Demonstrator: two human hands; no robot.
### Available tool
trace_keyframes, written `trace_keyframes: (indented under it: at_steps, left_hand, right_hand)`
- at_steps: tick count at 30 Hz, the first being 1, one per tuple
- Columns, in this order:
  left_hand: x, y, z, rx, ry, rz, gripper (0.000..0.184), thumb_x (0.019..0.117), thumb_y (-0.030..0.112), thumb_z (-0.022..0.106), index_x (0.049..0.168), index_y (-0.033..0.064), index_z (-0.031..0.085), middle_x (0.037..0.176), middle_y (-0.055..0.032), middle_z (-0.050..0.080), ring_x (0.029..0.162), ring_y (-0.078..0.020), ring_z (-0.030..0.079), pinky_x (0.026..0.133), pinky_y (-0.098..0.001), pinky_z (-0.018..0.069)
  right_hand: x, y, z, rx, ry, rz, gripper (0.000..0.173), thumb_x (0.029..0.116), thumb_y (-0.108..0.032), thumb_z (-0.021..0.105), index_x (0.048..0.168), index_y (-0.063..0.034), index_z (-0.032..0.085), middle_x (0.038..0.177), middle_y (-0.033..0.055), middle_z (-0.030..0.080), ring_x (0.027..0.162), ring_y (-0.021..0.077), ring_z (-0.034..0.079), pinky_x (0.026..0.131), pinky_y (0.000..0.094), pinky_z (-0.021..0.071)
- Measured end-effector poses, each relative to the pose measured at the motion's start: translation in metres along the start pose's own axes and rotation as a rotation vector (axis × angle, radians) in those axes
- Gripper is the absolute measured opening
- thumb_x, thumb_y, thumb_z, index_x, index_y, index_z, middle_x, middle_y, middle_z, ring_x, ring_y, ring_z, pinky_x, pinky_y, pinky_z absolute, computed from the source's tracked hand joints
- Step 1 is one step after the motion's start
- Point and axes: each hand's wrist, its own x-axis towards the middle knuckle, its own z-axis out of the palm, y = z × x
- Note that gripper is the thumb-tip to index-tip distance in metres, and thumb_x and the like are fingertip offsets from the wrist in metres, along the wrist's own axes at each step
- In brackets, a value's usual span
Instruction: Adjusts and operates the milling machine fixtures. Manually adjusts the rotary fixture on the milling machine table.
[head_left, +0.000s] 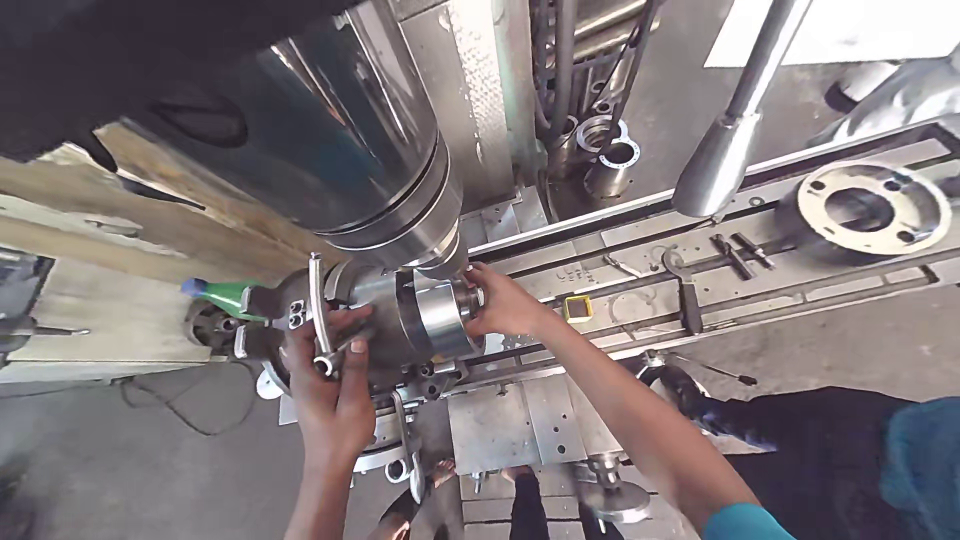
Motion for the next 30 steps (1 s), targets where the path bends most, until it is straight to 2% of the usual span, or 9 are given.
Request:
trace_keyframes:
  at_steps: [11,15,18,24,26,30]
  left_hand:
    - [0.0009,0.0000,0.0000,-0.023,-0.010,0.018,0.048,0.1010,0.021,0.054,0.141,-0.0019,0.039,0.130,-0.0070,0.067,0.120,-0.0124,0.064,0.100,-0.0305,0.0548]
    - [0.0012,0.0004,-0.0001,-0.037,-0.012,0.022,0.046,0.1013,0.021,0.054,0.139,-0.0010,0.040,0.130,-0.0073,0.067,0.123,-0.0149,0.063,0.105,-0.0344,0.0526]
    - [0.0017,0.0008,-0.0005,-0.029,-0.013,0.022,0.047,0.1011,0.020,0.054,0.140,-0.0022,0.040,0.130,-0.0085,0.067,0.122,-0.0157,0.063,0.105,-0.0356,0.0525]
    - [0.0008,0.0020,-0.0016,-0.017,-0.001,0.013,0.049,0.1008,0.020,0.056,0.139,-0.0064,0.040,0.127,-0.0105,0.066,0.117,-0.0129,0.065,0.098,-0.0293,0.0565]
    - [0.0018,0.0017,-0.0012,-0.024,-0.013,0.025,0.053,0.1016,0.022,0.056,0.140,-0.0095,0.039,0.128,-0.0123,0.066,0.117,-0.0133,0.065,0.098,-0.0293,0.0566]
    - [0.0013,0.0012,-0.0017,-0.013,-0.016,0.032,0.053,0.1022,0.025,0.056,0.139,-0.0093,0.039,0.128,-0.0109,0.067,0.116,-0.0116,0.066,0.097,-0.0277,0.0573]
  right_hand:
    - [0.0009,0.0024,0.0011,-0.036,0.001,-0.005,0.111,0.0605,-0.015,0.096,0.156,-0.0086,0.040,0.142,0.0166,0.054,0.115,0.0284,0.062,0.093,0.0481,0.0554]
    - [0.0003,-0.0009,0.0010,-0.044,0.007,-0.001,0.113,0.0606,-0.013,0.095,0.158,-0.0066,0.037,0.144,0.0194,0.053,0.116,0.0307,0.062,0.095,0.0490,0.0547]
    - [0.0010,0.0002,0.0008,-0.051,0.006,0.000,0.114,0.0601,-0.014,0.096,0.158,-0.0070,0.037,0.143,0.0183,0.053,0.117,0.0305,0.061,0.096,0.0490,0.0541]
    - [0.0021,0.0011,0.0025,-0.007,-0.009,-0.008,0.111,0.0621,-0.012,0.094,0.158,-0.0080,0.038,0.144,0.0191,0.052,0.117,0.0309,0.061,0.096,0.0495,0.0545]
    - [0.0020,-0.0011,-0.0008,-0.005,-0.010,0.001,0.105,0.0635,-0.013,0.093,0.155,-0.0083,0.042,0.145,0.0184,0.052,0.118,0.0306,0.061,0.096,0.0499,0.0542]
    - [0.0015,0.0003,-0.0012,-0.008,-0.019,0.013,0.102,0.0655,-0.017,0.093,0.154,-0.0089,0.043,0.145,0.0183,0.051,0.119,0.0297,0.060,0.097,0.0496,0.0537]
